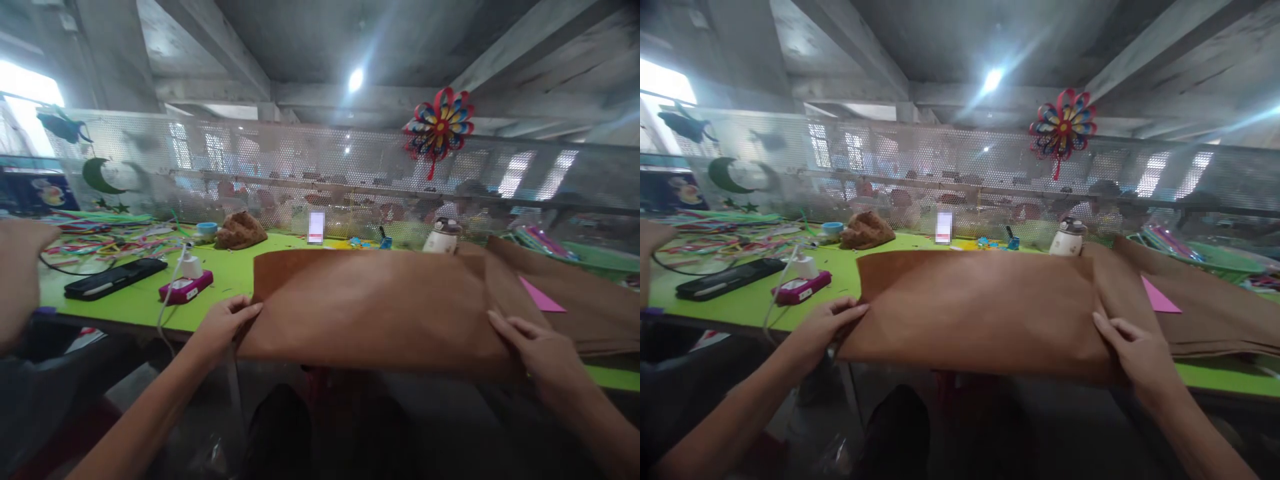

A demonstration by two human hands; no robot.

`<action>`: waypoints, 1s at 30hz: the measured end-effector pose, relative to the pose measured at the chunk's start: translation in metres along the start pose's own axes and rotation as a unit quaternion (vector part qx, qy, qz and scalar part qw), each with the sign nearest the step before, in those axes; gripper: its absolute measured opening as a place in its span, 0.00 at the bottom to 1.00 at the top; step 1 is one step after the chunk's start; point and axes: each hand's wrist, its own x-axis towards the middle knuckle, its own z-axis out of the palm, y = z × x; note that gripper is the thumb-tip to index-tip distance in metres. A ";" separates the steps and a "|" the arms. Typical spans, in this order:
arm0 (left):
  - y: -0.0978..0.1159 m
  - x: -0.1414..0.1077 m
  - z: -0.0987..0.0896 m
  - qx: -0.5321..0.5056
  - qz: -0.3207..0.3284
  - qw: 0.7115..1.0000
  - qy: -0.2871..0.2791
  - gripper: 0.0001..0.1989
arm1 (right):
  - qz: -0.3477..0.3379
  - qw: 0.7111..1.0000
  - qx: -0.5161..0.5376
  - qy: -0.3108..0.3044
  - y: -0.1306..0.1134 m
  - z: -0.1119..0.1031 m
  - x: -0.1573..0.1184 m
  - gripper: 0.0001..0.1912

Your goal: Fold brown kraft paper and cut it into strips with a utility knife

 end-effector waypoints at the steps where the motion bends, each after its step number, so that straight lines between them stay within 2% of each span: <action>1: -0.003 0.000 0.000 0.015 -0.015 1.000 0.001 0.17 | 0.019 0.999 -0.037 -0.015 0.008 0.003 -0.001 0.19; 3: -0.006 0.005 0.001 0.045 -0.023 0.998 0.022 0.17 | 0.033 0.995 -0.088 -0.044 0.020 0.011 -0.001 0.21; 6: -0.007 0.028 0.006 0.110 0.010 0.991 0.071 0.15 | -0.008 0.987 -0.151 -0.050 0.027 0.025 0.007 0.25; 8: -0.003 0.054 0.010 0.144 0.048 0.983 0.102 0.13 | -0.047 0.980 -0.192 -0.018 0.025 0.037 0.017 0.25; 12: 0.011 0.107 0.018 0.141 0.091 0.977 0.133 0.10 | -0.096 0.968 -0.226 0.048 0.014 0.066 0.042 0.23; 14: 0.013 0.121 0.022 0.127 0.102 0.977 0.136 0.10 | -0.117 0.962 -0.235 0.079 0.010 0.077 0.050 0.23; 17: 0.006 0.122 0.023 0.088 0.081 0.986 0.112 0.12 | -0.162 0.950 -0.239 0.119 0.009 0.083 0.053 0.23; 21: -0.015 0.112 0.016 0.001 -0.012 0.997 0.075 0.19 | -0.199 0.940 -0.232 0.153 0.009 0.074 0.047 0.21; 23: -0.019 0.114 0.012 -0.040 -0.051 0.995 0.078 0.18 | -0.190 0.951 -0.184 0.162 0.005 0.065 0.041 0.21; 26: -0.016 0.126 0.013 -0.085 -0.073 0.991 0.076 0.10 | -0.118 0.986 -0.050 0.107 -0.004 0.045 0.030 0.20; 30: -0.003 0.147 0.027 -0.128 -0.066 0.989 0.030 0.10 | -0.055 0.997 0.056 0.000 -0.008 0.012 0.017 0.17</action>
